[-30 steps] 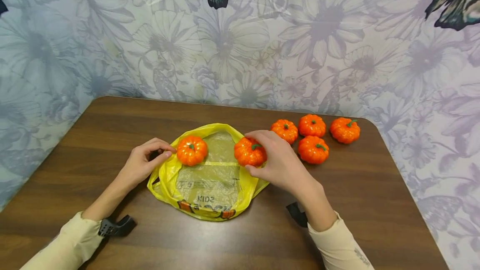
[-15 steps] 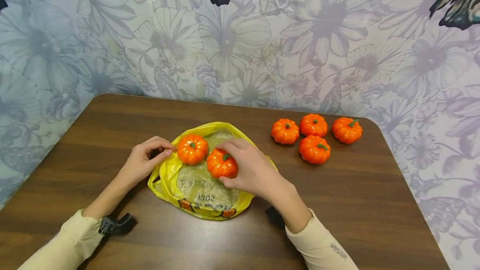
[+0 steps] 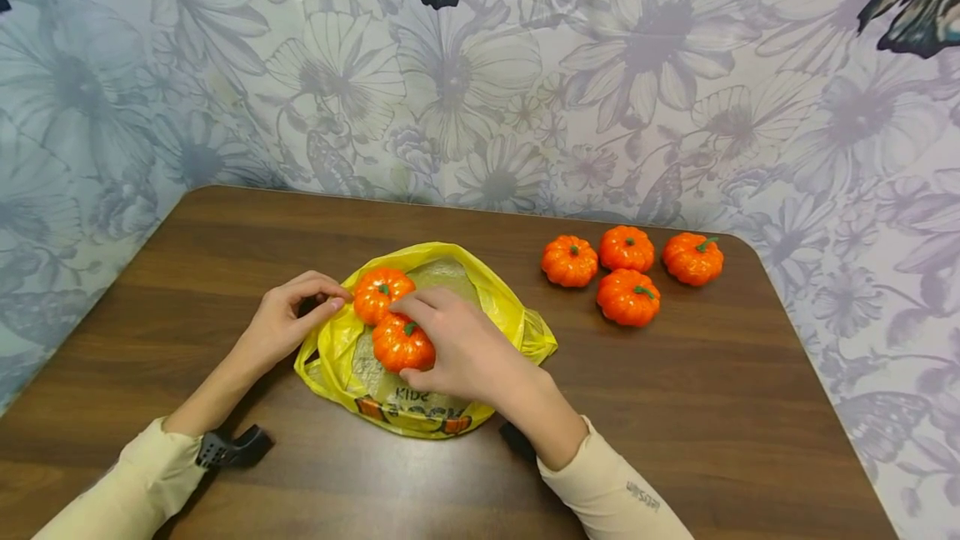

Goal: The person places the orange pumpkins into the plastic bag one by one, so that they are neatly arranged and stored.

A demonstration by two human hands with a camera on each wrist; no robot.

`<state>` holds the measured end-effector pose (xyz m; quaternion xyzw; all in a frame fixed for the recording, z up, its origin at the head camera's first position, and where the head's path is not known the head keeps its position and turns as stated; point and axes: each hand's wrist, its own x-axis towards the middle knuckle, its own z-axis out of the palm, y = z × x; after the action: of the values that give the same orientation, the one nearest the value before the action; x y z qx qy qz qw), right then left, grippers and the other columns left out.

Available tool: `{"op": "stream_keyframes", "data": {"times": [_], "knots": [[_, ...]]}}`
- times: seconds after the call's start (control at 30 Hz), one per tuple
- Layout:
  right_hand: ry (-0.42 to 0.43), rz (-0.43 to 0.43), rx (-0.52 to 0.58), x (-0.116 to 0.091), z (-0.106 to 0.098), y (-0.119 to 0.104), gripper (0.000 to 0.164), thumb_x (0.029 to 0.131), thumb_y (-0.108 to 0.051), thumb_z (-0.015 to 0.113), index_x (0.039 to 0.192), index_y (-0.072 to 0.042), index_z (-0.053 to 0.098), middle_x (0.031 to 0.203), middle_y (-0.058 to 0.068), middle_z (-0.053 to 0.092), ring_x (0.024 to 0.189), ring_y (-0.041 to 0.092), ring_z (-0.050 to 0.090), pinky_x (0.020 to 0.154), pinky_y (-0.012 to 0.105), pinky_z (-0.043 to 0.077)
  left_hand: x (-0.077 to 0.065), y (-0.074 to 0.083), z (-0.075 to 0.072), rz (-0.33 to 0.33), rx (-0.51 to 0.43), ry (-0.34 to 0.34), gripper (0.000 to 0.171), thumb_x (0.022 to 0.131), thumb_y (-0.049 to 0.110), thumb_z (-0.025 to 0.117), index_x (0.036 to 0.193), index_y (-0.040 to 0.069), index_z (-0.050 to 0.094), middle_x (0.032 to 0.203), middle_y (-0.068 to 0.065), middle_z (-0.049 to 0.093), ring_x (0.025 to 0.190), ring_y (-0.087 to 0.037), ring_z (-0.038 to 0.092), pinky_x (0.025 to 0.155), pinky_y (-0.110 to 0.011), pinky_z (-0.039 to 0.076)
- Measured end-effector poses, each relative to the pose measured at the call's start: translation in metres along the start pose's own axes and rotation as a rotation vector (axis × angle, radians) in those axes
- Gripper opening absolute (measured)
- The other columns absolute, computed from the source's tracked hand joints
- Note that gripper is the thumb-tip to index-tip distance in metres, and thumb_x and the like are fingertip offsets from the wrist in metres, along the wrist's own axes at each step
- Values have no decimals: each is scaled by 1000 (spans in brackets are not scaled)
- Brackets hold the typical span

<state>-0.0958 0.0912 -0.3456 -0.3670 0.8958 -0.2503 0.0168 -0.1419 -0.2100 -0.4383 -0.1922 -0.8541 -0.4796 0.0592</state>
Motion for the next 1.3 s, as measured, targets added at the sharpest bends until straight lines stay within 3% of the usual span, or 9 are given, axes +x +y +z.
{"op": "stream_keyframes", "data": {"times": [0.27, 0.77, 1.13, 1.3], "knots": [[-18, -47, 3, 4, 13, -9, 67, 78, -29, 92, 138, -17, 64, 136, -1, 64, 129, 18, 60, 109, 39, 51, 1, 1, 1, -1, -7, -13, 11, 100, 14, 73, 107, 18, 81, 107, 2, 73, 89, -11, 59, 78, -21, 47], [-74, -43, -91, 14, 32, -21, 72, 80, -37, 92, 142, -18, 60, 141, 0, 61, 132, 19, 57, 107, 37, 52, 2, 0, 0, 3, 5, -12, 12, 100, 15, 74, 108, 19, 81, 107, 2, 73, 90, -10, 59, 78, -21, 47], [-68, -56, -68, 16, 40, -20, 78, 84, -38, 91, 149, -16, 55, 147, 1, 58, 137, 20, 55, 113, 39, 49, 1, -2, 1, 14, 1, -10, 13, 100, 13, 74, 109, 18, 81, 106, 3, 73, 88, -10, 59, 77, -21, 47], [-59, -99, -52, 16, 41, -19, 81, 85, -37, 91, 152, -15, 51, 148, 2, 57, 136, 19, 56, 112, 38, 50, 0, -3, 0, 13, 3, -4, 13, 100, 13, 74, 109, 19, 81, 107, 3, 73, 89, -9, 59, 77, -20, 47]]}}
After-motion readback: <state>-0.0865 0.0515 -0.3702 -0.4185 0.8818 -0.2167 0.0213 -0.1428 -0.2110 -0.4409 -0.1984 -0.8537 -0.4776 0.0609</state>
